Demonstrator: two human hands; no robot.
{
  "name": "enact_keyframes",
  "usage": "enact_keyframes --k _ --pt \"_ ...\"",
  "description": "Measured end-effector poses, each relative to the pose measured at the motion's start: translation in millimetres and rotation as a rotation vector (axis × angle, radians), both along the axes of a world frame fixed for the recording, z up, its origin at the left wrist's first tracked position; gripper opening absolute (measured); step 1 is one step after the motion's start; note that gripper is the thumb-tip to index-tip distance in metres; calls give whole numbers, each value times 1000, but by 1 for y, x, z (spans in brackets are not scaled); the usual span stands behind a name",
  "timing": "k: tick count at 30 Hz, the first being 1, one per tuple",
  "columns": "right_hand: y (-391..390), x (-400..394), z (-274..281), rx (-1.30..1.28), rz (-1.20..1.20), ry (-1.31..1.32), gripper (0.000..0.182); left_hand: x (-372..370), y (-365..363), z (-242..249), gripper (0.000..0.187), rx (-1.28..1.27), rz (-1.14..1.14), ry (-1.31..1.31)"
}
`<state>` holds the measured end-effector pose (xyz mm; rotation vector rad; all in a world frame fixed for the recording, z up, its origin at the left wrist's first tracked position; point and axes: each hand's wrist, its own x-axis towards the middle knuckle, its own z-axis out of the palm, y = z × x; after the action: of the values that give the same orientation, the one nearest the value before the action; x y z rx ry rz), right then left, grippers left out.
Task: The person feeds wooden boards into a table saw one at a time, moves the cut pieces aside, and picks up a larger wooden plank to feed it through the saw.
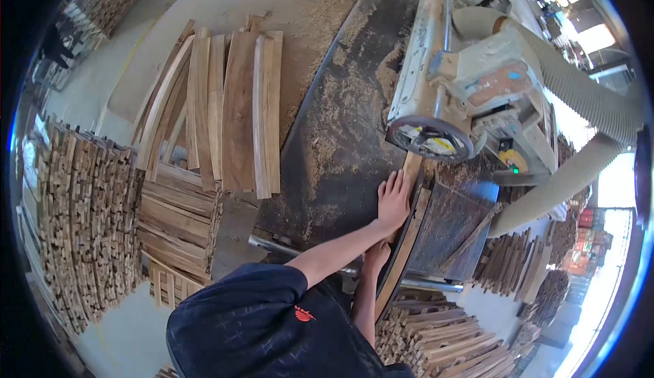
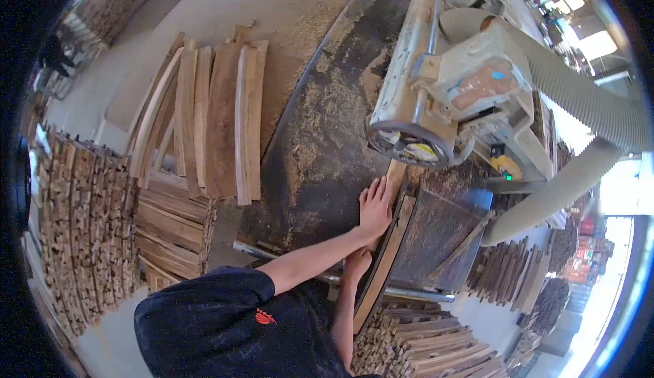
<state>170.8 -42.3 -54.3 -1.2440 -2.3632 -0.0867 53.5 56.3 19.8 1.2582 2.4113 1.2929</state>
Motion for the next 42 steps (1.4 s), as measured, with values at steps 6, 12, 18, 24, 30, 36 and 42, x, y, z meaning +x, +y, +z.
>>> enact_keyframes --k 6,12,18,24,30,36,42 --pt "18 8 1 -863 -369 324 53 -6 12 -10 56 -28 -45 10" --pt "52 -58 18 -928 -580 1035 47 -57 54 -14 37 92 -146 -21" --pt "90 -82 63 -1386 -664 1153 52 -234 -71 48 25 162 267 159" --pt "116 -83 57 -1458 -542 1286 45 -294 -188 27 62 -348 620 379" --pt "104 -105 68 -1301 -389 1187 37 -263 -208 32 50 -261 367 317" --pt "-21 -80 103 -1422 -107 775 43 -202 -217 28 33 339 237 -556" --pt "-104 -75 137 -1726 293 361 47 -123 -202 35 36 336 147 -344"
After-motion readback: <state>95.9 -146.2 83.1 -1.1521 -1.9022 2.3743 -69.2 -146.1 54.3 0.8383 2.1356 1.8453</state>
